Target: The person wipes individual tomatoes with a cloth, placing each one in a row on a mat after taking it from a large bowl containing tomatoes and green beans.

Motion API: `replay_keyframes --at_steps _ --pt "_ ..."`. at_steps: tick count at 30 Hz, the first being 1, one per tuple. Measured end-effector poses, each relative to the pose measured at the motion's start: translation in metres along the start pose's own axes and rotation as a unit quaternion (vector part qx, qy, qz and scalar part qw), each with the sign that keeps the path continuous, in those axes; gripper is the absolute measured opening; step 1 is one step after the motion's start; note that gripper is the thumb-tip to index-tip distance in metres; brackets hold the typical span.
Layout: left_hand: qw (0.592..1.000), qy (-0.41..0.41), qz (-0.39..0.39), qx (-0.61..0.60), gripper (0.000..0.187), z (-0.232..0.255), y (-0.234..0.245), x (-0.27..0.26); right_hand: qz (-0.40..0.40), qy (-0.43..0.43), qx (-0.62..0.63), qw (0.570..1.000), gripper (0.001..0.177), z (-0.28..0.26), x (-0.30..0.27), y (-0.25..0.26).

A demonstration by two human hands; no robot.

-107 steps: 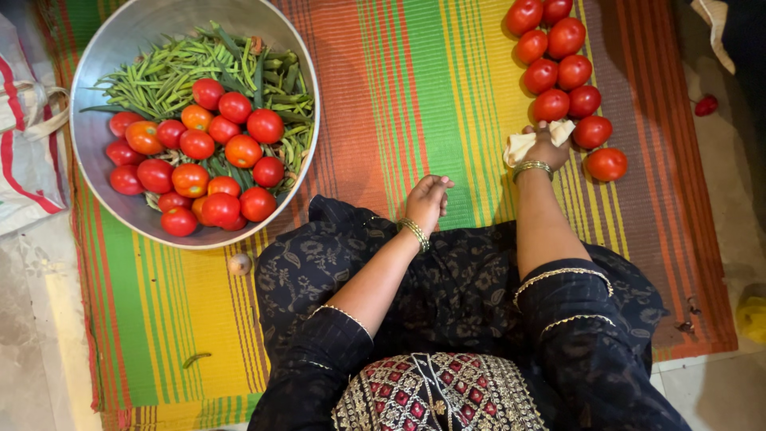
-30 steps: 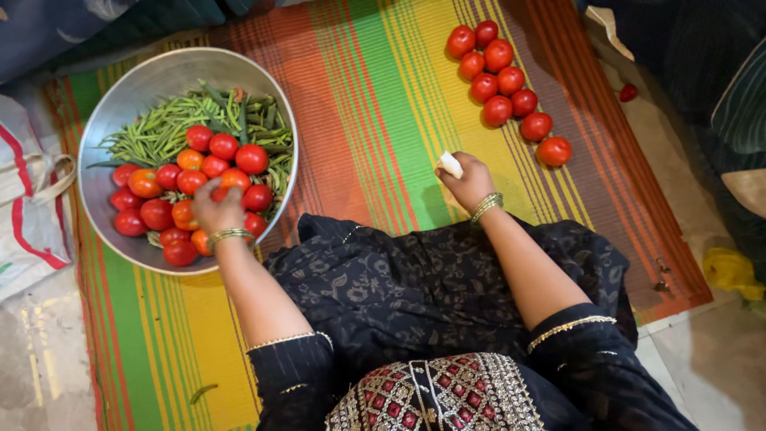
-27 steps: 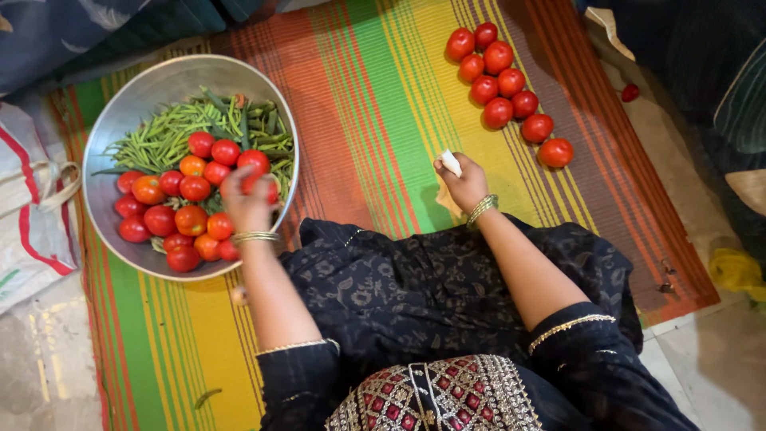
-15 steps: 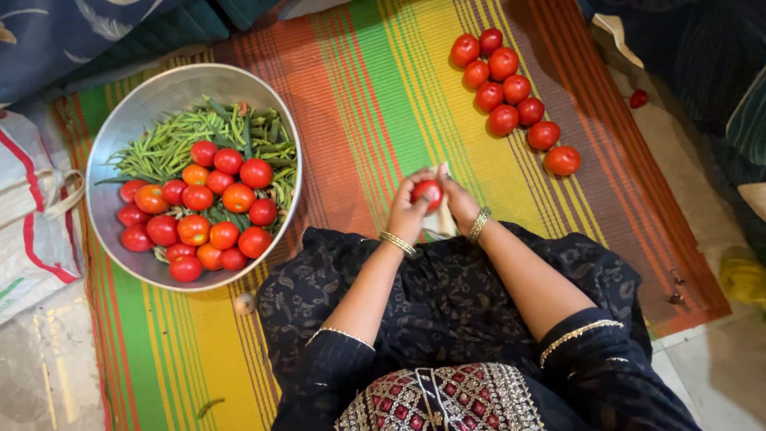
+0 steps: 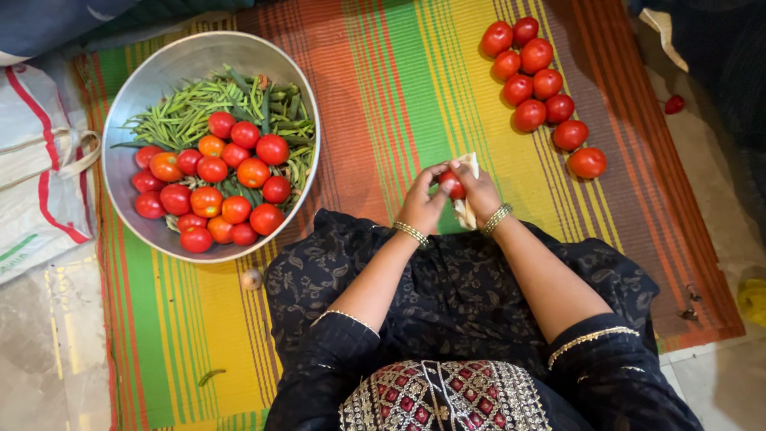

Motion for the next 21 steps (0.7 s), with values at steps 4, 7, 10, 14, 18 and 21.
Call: replay_keyframes --at_steps 4,7,10,14,18,21 --pt "0.987 -0.040 -0.027 0.155 0.068 0.021 -0.006 -0.011 0.054 0.007 0.009 0.998 0.049 0.011 0.008 0.016" --pt "0.979 -0.074 -0.033 0.187 0.071 0.026 -0.008 -0.014 0.072 -0.021 0.005 0.997 0.052 0.016 0.008 0.020" --pt "0.971 -0.100 -0.041 0.215 0.074 0.026 -0.011 -0.014 0.086 -0.035 -0.041 0.995 0.055 0.014 0.005 0.024" --pt "0.968 -0.096 -0.057 0.224 0.082 0.022 -0.015 -0.013 0.083 -0.048 -0.070 0.993 0.055 0.021 0.007 0.030" --pt "0.971 -0.102 -0.054 0.209 0.085 0.024 -0.012 -0.016 0.068 0.010 -0.062 0.996 0.037 0.021 0.014 0.031" --pt "0.964 -0.087 -0.053 0.244 0.090 0.021 -0.013 -0.014 0.067 0.035 -0.055 0.996 0.026 0.017 0.014 0.030"
Point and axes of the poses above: each hand's wrist, its own x-axis towards the middle knuckle, its own y-axis out of the back of the hand, z = x × y, the point moved 9 cm from there along x, towards the middle knuckle, and after that the axes turned 7 degrees about y, right-handed, at the moved point
